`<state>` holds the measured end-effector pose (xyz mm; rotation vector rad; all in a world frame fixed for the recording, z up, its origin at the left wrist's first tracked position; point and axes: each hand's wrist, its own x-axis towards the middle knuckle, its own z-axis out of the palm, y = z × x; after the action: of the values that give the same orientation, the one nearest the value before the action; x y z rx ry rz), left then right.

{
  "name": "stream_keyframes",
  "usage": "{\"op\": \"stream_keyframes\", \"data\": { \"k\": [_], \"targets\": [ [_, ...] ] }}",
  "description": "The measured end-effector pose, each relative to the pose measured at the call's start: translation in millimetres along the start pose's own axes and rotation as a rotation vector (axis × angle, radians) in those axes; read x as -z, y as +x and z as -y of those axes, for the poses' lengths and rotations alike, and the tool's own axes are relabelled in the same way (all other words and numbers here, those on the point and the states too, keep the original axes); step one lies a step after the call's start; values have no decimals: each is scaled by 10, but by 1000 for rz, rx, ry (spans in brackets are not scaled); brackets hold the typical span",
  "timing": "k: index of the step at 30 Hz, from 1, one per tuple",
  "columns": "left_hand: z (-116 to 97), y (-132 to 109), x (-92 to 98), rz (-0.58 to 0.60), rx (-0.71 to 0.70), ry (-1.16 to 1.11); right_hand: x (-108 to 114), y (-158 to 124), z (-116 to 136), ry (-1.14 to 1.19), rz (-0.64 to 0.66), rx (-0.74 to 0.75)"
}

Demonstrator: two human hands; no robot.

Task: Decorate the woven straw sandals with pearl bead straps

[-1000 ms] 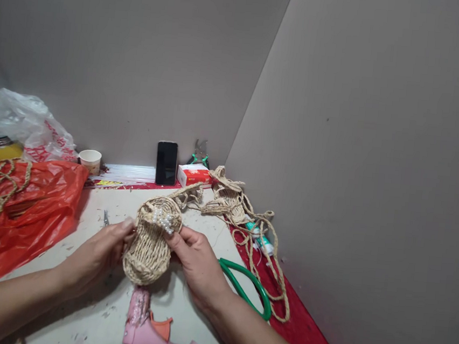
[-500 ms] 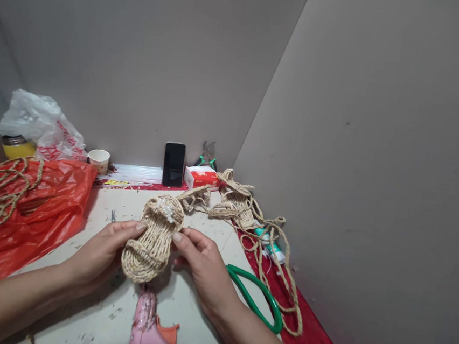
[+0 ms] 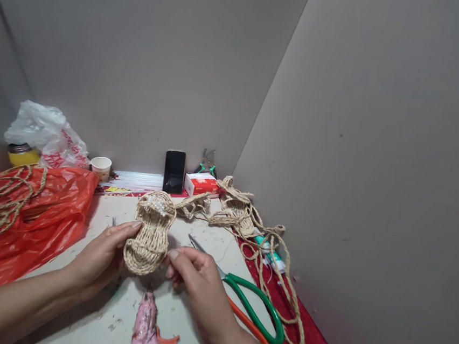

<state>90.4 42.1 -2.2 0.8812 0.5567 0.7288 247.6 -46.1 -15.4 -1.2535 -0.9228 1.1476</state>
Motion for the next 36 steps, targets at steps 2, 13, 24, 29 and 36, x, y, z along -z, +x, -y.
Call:
{"op": "stream_keyframes", "data": {
  "k": [2, 13, 24, 29, 36],
  "targets": [
    [7, -3, 0, -11, 8, -15, -23, -16, -25, -5, 49, -27],
    [-36, -34, -3, 81, 51, 20, -75, -28, -9, 390, 116, -209],
    [-86, -35, 31, 196, 80, -75, -50, -54, -19, 866, 515, -376],
    [-11, -60, 15, 298, 121, -183, -100, -87, 11, 881, 615, -414],
    [-90, -63, 19, 346, 13, -103, -112, -76, -159, 502, 551, -387]
  ]
}}
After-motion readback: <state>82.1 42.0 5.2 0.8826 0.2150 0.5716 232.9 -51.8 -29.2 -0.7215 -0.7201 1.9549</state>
